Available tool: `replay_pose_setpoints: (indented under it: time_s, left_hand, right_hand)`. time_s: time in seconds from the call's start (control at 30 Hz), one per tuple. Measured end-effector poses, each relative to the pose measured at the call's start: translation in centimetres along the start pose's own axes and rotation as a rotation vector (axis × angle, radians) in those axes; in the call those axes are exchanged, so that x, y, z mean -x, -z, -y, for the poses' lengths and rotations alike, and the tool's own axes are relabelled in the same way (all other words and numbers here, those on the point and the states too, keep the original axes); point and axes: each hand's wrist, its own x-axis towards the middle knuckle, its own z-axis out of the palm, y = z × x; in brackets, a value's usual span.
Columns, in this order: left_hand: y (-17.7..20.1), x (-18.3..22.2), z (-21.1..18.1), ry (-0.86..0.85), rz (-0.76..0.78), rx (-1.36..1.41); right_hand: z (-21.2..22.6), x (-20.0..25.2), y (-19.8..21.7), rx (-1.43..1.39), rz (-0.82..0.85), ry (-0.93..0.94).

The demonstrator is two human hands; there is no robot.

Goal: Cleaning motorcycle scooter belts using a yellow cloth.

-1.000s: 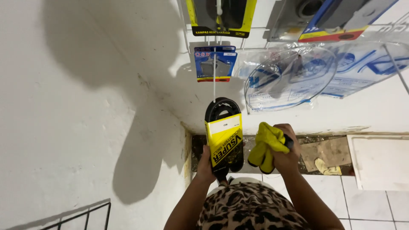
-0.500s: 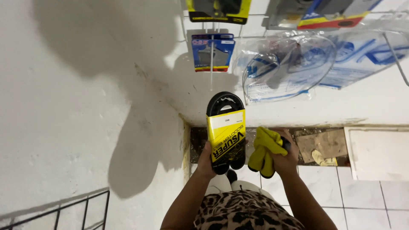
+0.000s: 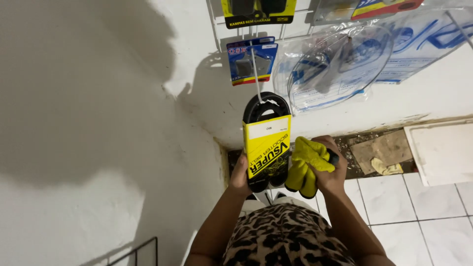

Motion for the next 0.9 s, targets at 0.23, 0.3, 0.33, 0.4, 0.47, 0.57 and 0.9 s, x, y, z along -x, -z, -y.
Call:
replay_pose_setpoints:
  time_s: [0.23, 0.3, 0.33, 0.4, 0.47, 0.57, 0.9]
  left_hand:
    - [3.7, 1.6, -1.0, 0.132, 0.079, -0.09]
    - [2.4, 1.3, -1.5, 0.132, 0.11, -0.086]
    - [2.8, 1.3, -1.1, 0.132, 0.113, -0.08]
    - [3.3, 1.8, 0.0, 0.125, 0.126, 0.033]
    - [4.4, 3.4, 1.1, 0.167, 0.04, 0.002]
    - [6.7, 6.0, 3.6, 0.259, -0.09, -0.06]
    - [3.6, 4.4, 0.9, 0.306, -0.211, -0.324]
  right_hand:
    - [-0.7, 1.2, -2.1, -0.052, -0.07, -0.028]
    - [-0.8, 1.2, -1.6, -0.033, -0.082, -0.021]
    - [0.4, 0.1, -2.1, -0.027, -0.081, -0.019]
    - [2.8, -2.0, -2.8, -0.049, -0.164, -0.052]
    - [2.8, -2.4, -3.2, -0.026, -0.15, -0.035]
    - [2.4, -3.5, -4.3, 0.013, -0.125, 0.074]
    - [3.2, -4.6, -10.0, -1.356, 0.555, -0.083]
